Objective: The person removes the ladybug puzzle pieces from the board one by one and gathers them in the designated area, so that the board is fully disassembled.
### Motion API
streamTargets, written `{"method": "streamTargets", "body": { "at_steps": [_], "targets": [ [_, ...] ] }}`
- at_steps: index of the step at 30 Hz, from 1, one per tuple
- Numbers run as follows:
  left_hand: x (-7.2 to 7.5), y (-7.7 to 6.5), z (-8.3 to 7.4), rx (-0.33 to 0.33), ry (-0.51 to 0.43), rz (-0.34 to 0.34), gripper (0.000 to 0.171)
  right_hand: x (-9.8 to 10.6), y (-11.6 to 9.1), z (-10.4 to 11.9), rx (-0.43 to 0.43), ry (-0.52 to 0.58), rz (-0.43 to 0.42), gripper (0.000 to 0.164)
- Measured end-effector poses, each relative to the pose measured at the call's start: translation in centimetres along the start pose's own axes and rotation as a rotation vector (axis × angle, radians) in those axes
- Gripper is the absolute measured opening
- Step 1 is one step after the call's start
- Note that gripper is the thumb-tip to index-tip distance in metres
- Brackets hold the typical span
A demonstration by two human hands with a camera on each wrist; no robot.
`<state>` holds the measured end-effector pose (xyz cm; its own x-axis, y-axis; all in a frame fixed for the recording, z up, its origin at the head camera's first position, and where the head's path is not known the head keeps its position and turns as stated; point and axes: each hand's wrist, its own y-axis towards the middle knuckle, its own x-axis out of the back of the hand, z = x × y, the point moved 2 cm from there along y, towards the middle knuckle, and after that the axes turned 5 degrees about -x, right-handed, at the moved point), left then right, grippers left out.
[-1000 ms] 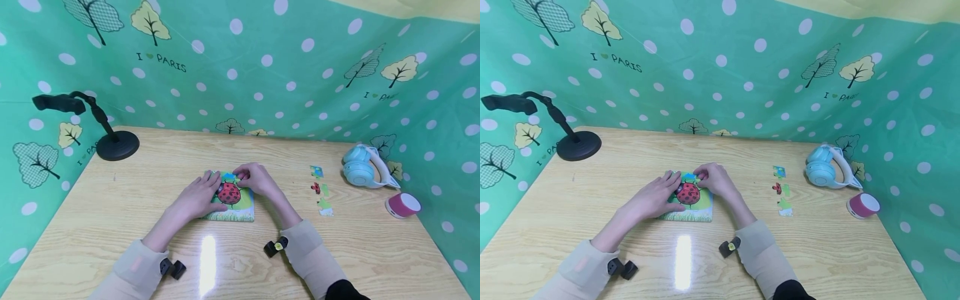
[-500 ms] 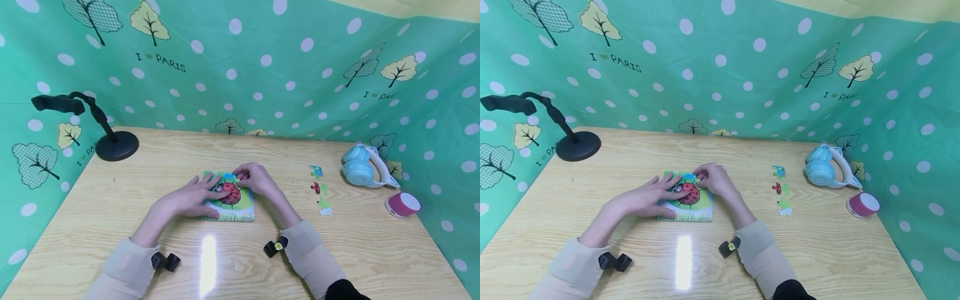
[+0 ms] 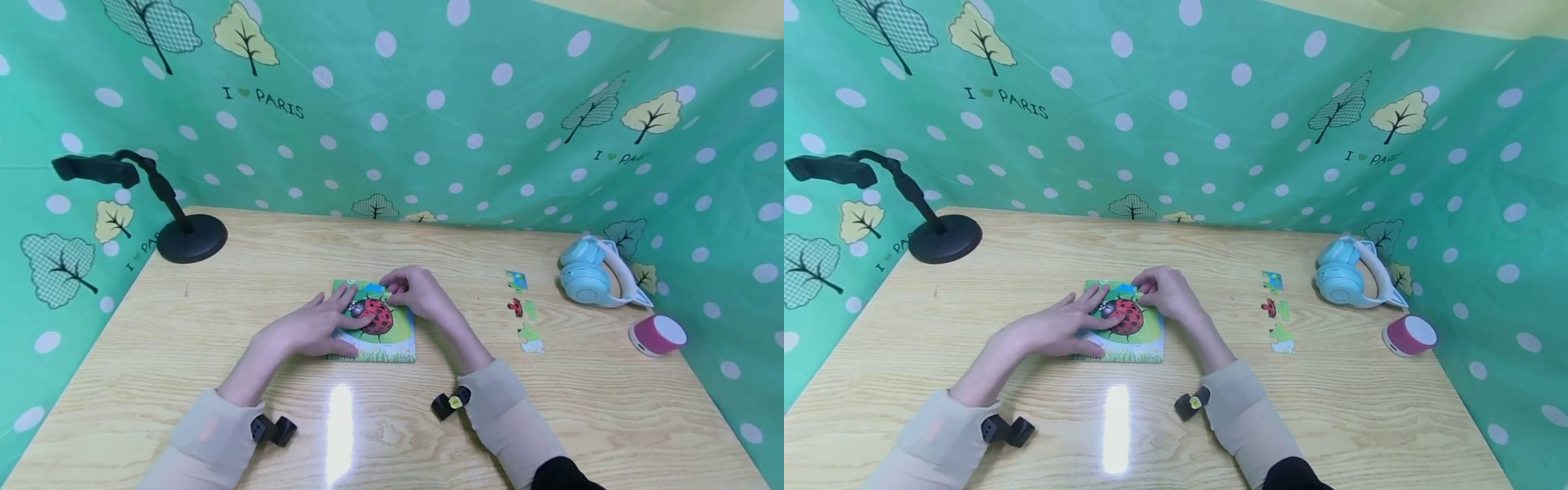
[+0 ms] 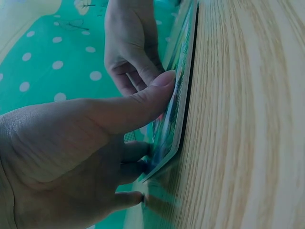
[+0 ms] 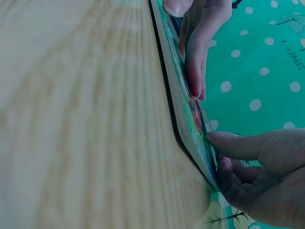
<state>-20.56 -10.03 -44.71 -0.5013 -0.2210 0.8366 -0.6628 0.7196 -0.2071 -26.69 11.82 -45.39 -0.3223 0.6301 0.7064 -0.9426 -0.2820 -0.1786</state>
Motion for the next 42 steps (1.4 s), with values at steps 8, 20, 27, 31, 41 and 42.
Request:
{"method": "streamTargets", "body": {
  "at_steps": [8,20,27,31,41,42],
  "targets": [
    [0.1,0.0,-0.1,0.016,-0.001,0.005,0.063,0.2,-0.1,0.1,0.0,0.005,-0.001,0.029],
    [0.2,0.0,-0.1,0.015,0.007,0.009,0.061,1.3,-0.2,-0.7,0.019,0.034,-0.006,0.031],
    [0.2,-0.1,-0.1,0.025,-0.009,0.012,0.059,2.3,-0.3,-1.8,0.035,0.081,-0.011,0.033],
    [0.2,-0.1,-0.1,0.026,-0.017,0.007,0.059,3.9,-0.6,-2.4,0.032,0.104,-0.045,0.034],
    [0.2,0.1,0.0,0.012,-0.008,0.004,0.057,8.7,-1.5,-4.8,0.037,0.083,-0.092,0.034],
    [0.1,0.1,0.0,0.014,-0.008,0.005,0.056,9.0,-1.6,-5.2,0.037,0.079,-0.093,0.034]
  ]
}}
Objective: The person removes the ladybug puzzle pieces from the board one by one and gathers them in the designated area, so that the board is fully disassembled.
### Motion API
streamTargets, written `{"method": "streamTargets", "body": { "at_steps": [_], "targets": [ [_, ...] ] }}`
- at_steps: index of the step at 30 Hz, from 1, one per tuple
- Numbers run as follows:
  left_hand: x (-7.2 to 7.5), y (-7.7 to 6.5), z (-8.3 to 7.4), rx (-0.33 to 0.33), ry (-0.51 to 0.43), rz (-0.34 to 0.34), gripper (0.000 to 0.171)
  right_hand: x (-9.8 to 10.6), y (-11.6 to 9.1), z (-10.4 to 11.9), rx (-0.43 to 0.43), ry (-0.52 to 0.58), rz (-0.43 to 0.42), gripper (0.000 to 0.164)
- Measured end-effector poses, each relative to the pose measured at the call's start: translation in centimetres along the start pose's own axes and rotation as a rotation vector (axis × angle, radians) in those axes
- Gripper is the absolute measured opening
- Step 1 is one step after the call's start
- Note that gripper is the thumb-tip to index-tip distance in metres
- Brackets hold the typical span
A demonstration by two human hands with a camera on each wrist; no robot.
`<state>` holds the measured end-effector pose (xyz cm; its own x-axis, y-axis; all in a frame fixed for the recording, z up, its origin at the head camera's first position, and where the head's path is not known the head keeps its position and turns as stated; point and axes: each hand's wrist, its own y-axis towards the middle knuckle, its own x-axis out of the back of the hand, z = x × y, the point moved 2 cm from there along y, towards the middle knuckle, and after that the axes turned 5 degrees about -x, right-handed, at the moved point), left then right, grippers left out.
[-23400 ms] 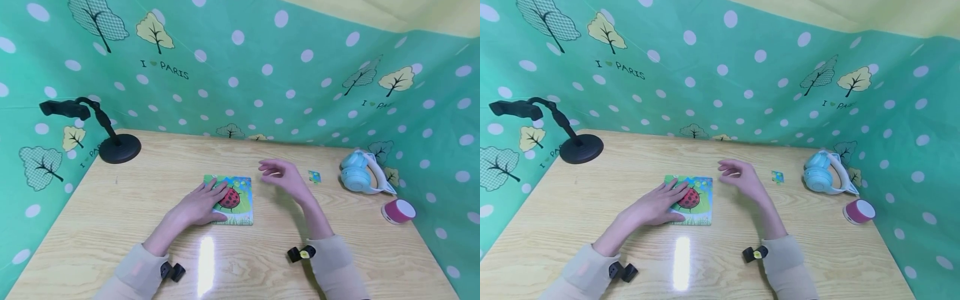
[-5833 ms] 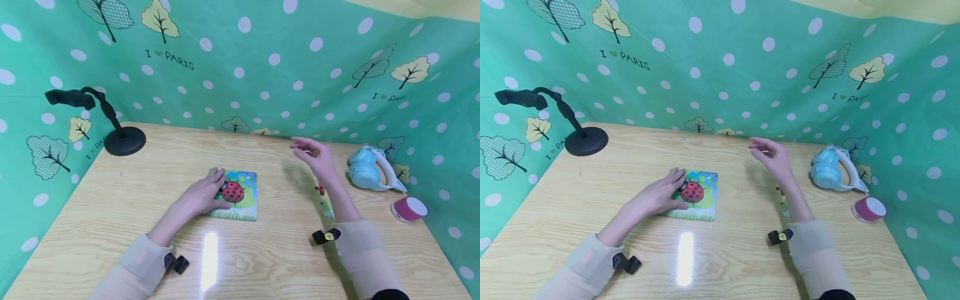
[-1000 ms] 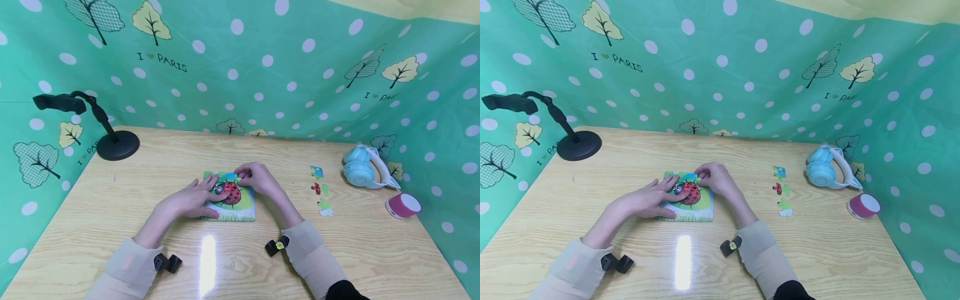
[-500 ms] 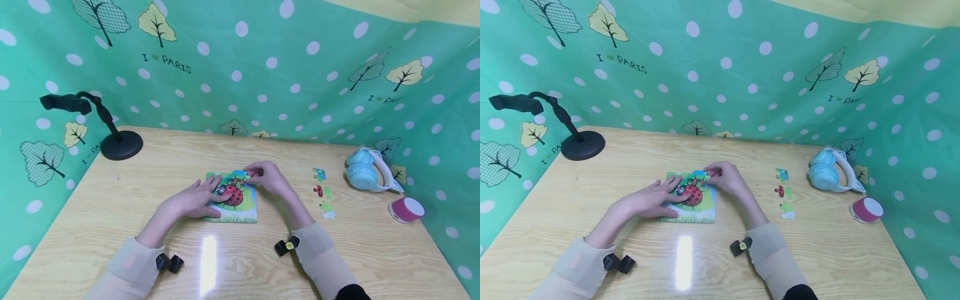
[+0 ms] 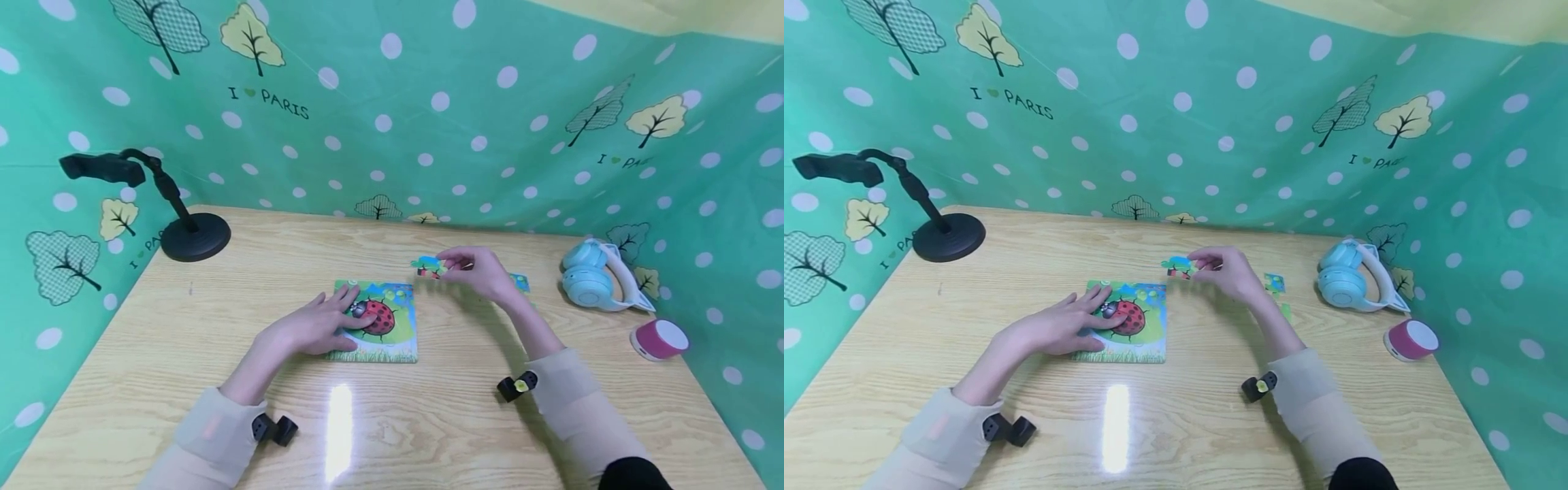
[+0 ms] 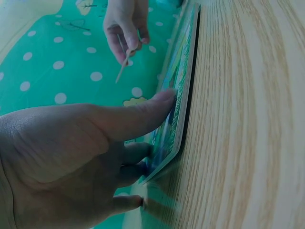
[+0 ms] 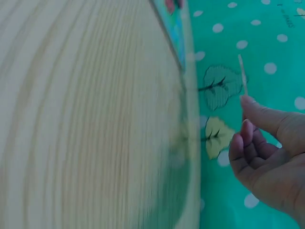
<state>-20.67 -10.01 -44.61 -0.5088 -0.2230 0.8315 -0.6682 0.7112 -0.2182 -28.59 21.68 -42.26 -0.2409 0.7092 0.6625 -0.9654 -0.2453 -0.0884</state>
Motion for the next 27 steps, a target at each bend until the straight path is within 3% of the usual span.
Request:
{"method": "streamTargets", "body": {
  "at_steps": [17,27],
  "targets": [
    [-0.3,0.0,0.0,0.018,-0.01,-0.007,0.053,5.1,-0.5,-5.5,-0.006,-0.137,0.003,0.035],
    [-0.1,0.1,-0.1,0.016,-0.001,-0.004,0.053,5.9,-0.5,-8.0,-0.06,-0.187,0.001,0.033]
  ]
}}
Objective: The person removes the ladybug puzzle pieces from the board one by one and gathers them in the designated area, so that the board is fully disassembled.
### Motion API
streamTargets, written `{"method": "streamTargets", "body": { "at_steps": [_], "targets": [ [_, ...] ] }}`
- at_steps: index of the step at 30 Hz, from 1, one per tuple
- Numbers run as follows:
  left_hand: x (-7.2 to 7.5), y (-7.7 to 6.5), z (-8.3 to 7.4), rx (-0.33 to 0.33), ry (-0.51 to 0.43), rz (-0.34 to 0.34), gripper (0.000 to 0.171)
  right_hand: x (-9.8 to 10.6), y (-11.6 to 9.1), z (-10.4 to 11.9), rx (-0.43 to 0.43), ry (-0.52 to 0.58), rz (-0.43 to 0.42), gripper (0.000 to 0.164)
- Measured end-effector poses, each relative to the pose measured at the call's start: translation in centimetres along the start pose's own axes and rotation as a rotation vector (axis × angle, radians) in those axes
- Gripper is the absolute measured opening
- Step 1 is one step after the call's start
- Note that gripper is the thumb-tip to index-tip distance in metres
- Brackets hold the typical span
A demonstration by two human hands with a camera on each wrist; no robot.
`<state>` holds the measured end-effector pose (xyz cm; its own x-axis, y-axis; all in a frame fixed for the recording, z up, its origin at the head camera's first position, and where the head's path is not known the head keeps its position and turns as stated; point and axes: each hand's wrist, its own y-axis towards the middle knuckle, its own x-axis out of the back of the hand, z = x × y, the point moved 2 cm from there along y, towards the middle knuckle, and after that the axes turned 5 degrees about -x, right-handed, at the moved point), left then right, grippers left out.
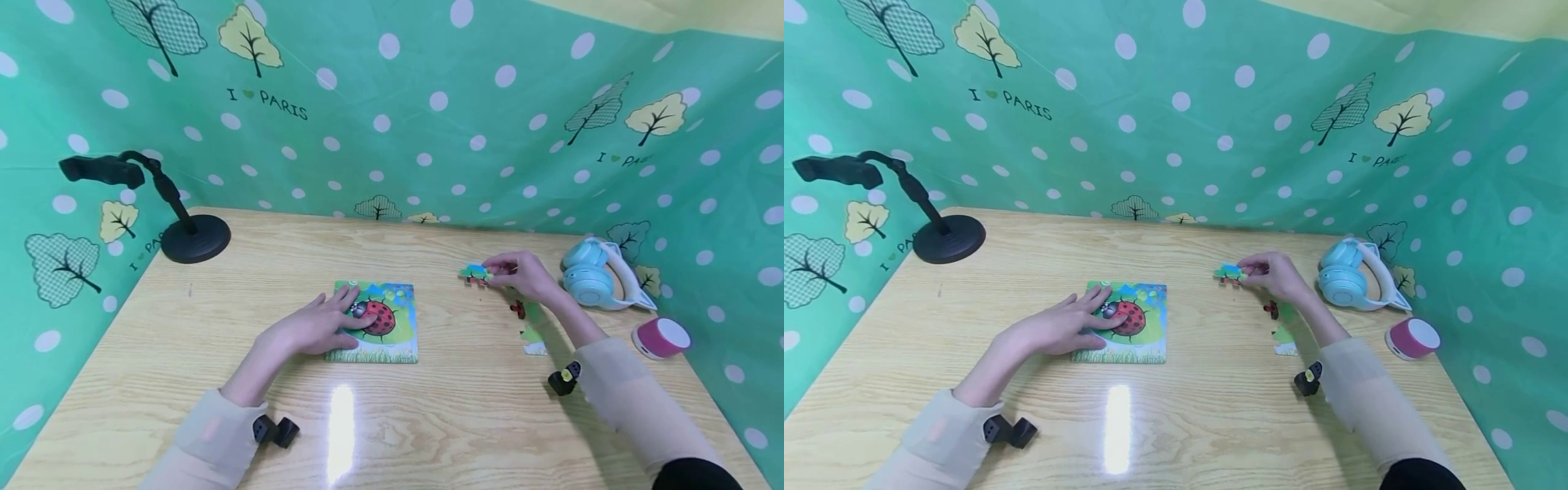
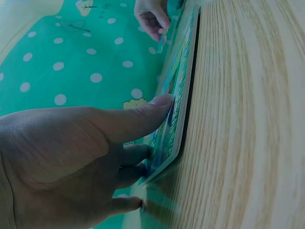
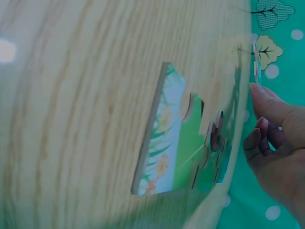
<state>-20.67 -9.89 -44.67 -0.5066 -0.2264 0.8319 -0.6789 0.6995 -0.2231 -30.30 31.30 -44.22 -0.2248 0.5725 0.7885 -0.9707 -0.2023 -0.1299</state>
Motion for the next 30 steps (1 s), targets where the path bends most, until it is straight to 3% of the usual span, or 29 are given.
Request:
{"method": "streamTargets", "body": {
  "at_steps": [14,30],
  "targets": [
    [-0.06,-0.01,-0.01,0.003,0.005,0.006,0.053,-0.22,0.34,-1.15,0.0,-0.055,0.027,0.033],
    [0.03,-0.04,0.06,0.019,0.017,0.0,0.05,0.33,-0.12,-0.89,-0.022,0.006,0.025,0.042]
  ]
}}
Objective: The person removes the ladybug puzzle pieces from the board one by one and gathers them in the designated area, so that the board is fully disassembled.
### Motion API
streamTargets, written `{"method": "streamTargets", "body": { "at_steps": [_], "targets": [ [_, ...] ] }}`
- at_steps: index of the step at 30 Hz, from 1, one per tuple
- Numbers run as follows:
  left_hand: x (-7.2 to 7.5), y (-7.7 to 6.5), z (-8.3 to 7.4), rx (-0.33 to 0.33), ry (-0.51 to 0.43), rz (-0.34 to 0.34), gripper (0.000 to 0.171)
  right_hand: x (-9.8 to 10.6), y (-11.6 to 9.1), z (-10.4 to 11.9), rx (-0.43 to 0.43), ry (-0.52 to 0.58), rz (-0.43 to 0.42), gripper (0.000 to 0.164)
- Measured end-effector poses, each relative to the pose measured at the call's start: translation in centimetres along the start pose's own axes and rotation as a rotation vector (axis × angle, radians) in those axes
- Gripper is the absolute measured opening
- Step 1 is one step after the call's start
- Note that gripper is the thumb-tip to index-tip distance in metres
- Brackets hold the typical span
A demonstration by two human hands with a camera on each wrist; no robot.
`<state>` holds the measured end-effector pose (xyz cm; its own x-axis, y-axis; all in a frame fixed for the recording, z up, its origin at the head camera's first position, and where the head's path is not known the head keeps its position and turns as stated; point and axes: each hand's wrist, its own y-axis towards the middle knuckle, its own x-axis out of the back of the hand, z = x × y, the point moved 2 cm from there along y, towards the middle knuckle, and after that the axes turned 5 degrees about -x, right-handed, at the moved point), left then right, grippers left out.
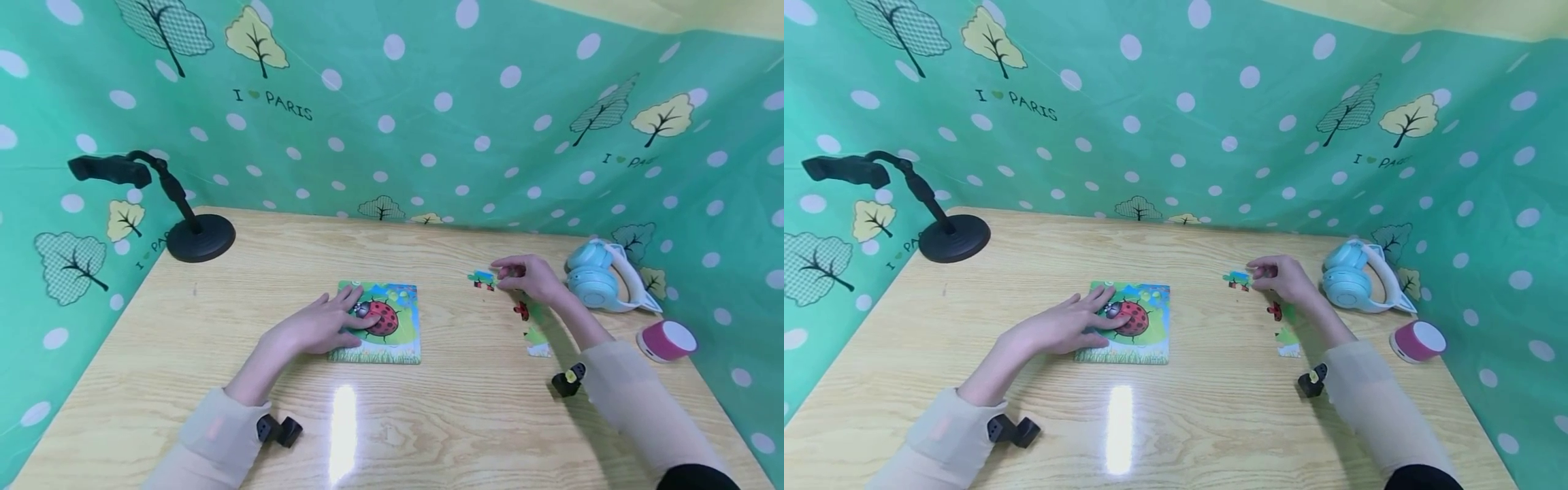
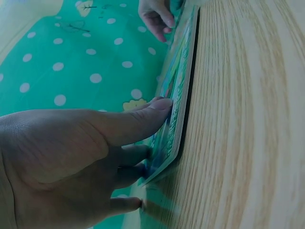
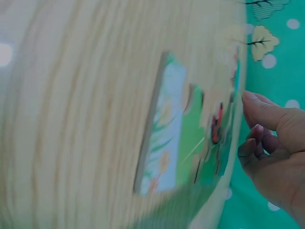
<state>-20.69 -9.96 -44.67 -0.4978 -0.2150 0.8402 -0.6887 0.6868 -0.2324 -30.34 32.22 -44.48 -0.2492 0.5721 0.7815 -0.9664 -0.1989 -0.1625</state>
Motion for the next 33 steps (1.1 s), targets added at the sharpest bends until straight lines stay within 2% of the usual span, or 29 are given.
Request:
{"method": "streamTargets", "body": {
  "at_steps": [9,13,16,21,27,33],
  "targets": [
    [0.1,0.4,-0.6,-0.001,0.02,-0.085,0.048,0.3,-1.1,1.9,-0.037,0.118,-0.134,0.039],
    [0.2,0.6,-0.8,0.017,0.037,-0.121,0.053,-0.2,-1.5,3.5,-0.051,0.219,-0.205,0.041],
    [0.2,0.7,-0.9,0.038,0.052,-0.135,0.064,-0.8,-1.7,4.9,-0.052,0.286,-0.238,0.041],
    [0.1,0.6,-0.6,0.063,0.087,-0.121,0.08,-2.0,-1.9,7.0,-0.051,0.38,-0.244,0.039],
    [0.1,0.4,-0.5,0.064,0.107,-0.066,0.079,-3.4,-1.9,9.2,-0.022,0.459,-0.234,0.039],
    [0.2,0.2,-0.4,0.057,0.084,-0.062,0.078,-5.1,-1.9,11.4,-0.008,0.454,-0.157,0.036]
  ]
}}
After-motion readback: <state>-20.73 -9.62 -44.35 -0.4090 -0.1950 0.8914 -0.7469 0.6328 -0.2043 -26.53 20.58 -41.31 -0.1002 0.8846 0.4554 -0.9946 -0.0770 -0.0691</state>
